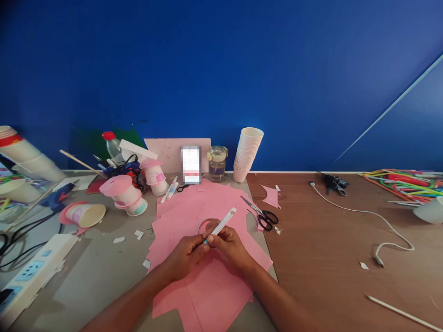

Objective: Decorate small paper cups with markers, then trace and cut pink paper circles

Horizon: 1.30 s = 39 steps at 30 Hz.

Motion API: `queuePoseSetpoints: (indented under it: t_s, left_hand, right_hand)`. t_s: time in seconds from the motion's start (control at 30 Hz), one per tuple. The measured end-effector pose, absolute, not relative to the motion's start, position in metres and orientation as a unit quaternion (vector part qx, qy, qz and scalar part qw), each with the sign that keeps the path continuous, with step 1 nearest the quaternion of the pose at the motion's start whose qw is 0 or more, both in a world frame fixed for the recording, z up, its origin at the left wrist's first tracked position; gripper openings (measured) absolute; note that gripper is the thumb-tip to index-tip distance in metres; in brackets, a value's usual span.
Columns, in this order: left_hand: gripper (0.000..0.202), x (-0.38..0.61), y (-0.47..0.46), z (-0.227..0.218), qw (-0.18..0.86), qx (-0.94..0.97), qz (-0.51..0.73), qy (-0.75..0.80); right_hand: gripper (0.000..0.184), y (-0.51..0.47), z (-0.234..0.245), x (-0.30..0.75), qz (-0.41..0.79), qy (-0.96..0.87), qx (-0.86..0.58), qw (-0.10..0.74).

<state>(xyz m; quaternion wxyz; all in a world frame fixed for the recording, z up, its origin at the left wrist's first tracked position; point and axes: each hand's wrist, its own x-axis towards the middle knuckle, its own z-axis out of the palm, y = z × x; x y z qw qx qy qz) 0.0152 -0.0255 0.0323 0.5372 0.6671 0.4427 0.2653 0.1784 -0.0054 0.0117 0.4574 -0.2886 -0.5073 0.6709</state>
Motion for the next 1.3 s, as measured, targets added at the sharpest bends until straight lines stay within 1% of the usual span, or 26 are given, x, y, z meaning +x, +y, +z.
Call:
queuePoseSetpoints:
  t_s: [0.13,0.27,0.4,0.6,0.77,1.0,1.13,1.23,1.3]
  left_hand:
    - [0.027,0.016,-0.026,0.029,0.538,0.647,0.269,0.468]
    - [0.011,0.019,-0.027,0.026,0.546,0.611,0.301,0.488]
    - [0.006,0.021,-0.029,0.026,0.525,0.613,0.336,0.486]
    - [0.015,0.019,-0.03,0.031,0.502,0.661,0.346,0.438]
    - [0.022,0.02,-0.028,0.03,0.491,0.66,0.322,0.47]
    - [0.035,0.022,-0.026,0.037,0.527,0.641,0.304,0.468]
    - [0.04,0.023,-0.025,0.039,0.572,0.612,0.288,0.464]
    - [0.042,0.021,-0.024,0.039,0.635,0.566,0.281,0.444]
    - [0.043,0.016,-0.024,0.039,0.695,0.52,0.274,0.414]
  right_hand:
    - [0.029,-0.005,0.017,0.179,0.691,-0.504,-0.296,0.424]
    - [0.033,-0.005,0.016,0.176,0.698,-0.483,-0.304,0.433]
    - [0.035,-0.006,0.015,0.174,0.69,-0.479,-0.315,0.441]
    - [0.032,-0.01,0.02,0.174,0.673,-0.478,-0.323,0.463]
    - [0.031,-0.01,0.026,0.171,0.699,-0.427,-0.313,0.481]
    - [0.029,-0.008,0.024,0.171,0.709,-0.406,-0.298,0.494]
    - [0.029,-0.012,0.023,0.168,0.713,-0.398,-0.298,0.495]
    - [0.029,-0.014,0.024,0.166,0.718,-0.398,-0.301,0.486]
    - [0.028,-0.008,0.026,0.172,0.715,-0.387,-0.314,0.489]
